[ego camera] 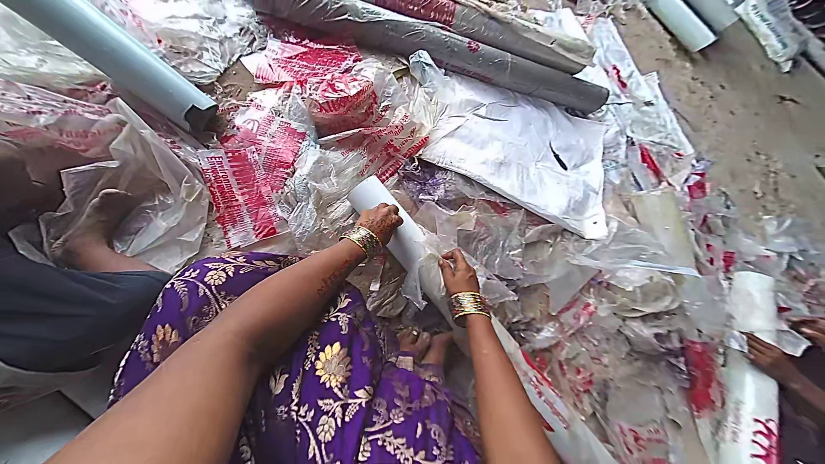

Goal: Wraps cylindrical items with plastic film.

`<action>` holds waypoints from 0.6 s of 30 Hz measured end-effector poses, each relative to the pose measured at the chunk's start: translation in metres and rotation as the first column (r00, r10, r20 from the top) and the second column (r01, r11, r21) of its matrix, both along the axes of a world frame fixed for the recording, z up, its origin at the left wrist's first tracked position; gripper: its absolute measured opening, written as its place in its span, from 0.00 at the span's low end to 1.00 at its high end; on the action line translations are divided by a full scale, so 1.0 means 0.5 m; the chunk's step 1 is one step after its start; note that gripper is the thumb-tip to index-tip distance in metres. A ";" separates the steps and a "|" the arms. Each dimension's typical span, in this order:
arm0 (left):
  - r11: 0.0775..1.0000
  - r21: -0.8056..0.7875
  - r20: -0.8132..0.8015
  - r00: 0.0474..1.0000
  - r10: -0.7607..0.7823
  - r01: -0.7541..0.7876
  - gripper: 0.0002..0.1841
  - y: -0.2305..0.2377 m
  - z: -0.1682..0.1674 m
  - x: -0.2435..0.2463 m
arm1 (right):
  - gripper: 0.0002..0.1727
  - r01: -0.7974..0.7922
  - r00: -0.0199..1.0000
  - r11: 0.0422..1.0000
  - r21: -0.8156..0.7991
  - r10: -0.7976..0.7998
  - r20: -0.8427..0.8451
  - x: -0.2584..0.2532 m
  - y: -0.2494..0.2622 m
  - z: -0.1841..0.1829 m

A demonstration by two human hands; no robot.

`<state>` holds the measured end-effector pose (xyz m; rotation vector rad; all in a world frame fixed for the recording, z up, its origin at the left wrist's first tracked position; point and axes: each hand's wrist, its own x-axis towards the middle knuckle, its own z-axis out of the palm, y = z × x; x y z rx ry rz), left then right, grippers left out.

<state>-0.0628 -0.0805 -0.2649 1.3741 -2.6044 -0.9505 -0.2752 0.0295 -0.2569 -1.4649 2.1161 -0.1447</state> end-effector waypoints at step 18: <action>0.964 0.034 0.023 0.965 0.262 -0.262 0.20 0.081 -0.015 -0.042 | 0.21 -0.041 0.999 0.999 -0.001 0.041 -0.030 0.003 0.023 0.000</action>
